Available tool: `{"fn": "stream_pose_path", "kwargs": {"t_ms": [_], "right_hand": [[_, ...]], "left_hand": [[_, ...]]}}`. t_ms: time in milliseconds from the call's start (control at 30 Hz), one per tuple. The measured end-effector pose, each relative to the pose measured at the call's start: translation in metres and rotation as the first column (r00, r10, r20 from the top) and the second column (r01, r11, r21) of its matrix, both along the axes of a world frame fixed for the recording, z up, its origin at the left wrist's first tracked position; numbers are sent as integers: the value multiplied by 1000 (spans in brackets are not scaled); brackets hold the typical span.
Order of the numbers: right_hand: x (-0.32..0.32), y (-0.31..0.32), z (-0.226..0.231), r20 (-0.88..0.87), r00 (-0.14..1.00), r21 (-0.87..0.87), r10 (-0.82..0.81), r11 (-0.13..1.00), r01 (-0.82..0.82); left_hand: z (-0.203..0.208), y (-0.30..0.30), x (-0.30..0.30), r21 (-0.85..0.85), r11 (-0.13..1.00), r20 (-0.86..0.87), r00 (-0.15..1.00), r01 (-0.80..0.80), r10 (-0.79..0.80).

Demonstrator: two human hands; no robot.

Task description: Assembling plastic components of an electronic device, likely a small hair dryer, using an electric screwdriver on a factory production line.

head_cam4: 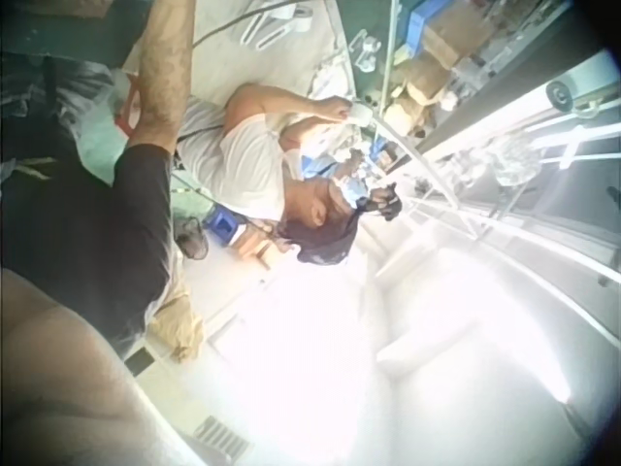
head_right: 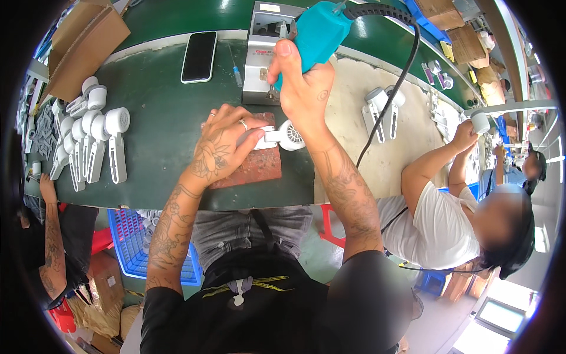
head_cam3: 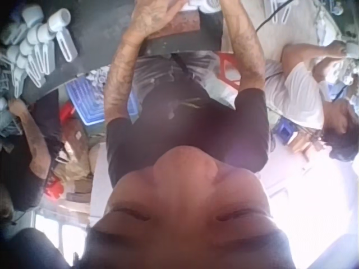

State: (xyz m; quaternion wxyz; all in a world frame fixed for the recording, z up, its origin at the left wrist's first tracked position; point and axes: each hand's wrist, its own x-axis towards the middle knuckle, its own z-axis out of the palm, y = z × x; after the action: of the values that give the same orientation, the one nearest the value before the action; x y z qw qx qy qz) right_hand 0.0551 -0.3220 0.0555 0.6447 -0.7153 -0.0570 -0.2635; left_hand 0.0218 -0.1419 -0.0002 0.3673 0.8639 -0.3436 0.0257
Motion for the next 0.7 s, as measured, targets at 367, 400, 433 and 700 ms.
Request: {"fn": "stream_pose_path", "kwargs": {"t_ms": [367, 400, 433, 700], "right_hand": [[-47, 7, -2, -12, 998, 73, 60, 996, -59], [-47, 8, -3, -20, 998, 89, 56, 995, -54], [-47, 8, -4, -29, 998, 105, 51, 993, -48], [-43, 12, -28, -30, 993, 105, 113, 988, -109]], "left_hand": [[4, -3, -1, -3, 1000, -29, 1000, 7, -7], [4, -2, 0, -9, 1000, -31, 999, 8, -8], [3, -2, 1, -9, 1000, -31, 999, 7, -8], [3, 14, 2, 121, 992, 56, 998, -47, 41]]}}
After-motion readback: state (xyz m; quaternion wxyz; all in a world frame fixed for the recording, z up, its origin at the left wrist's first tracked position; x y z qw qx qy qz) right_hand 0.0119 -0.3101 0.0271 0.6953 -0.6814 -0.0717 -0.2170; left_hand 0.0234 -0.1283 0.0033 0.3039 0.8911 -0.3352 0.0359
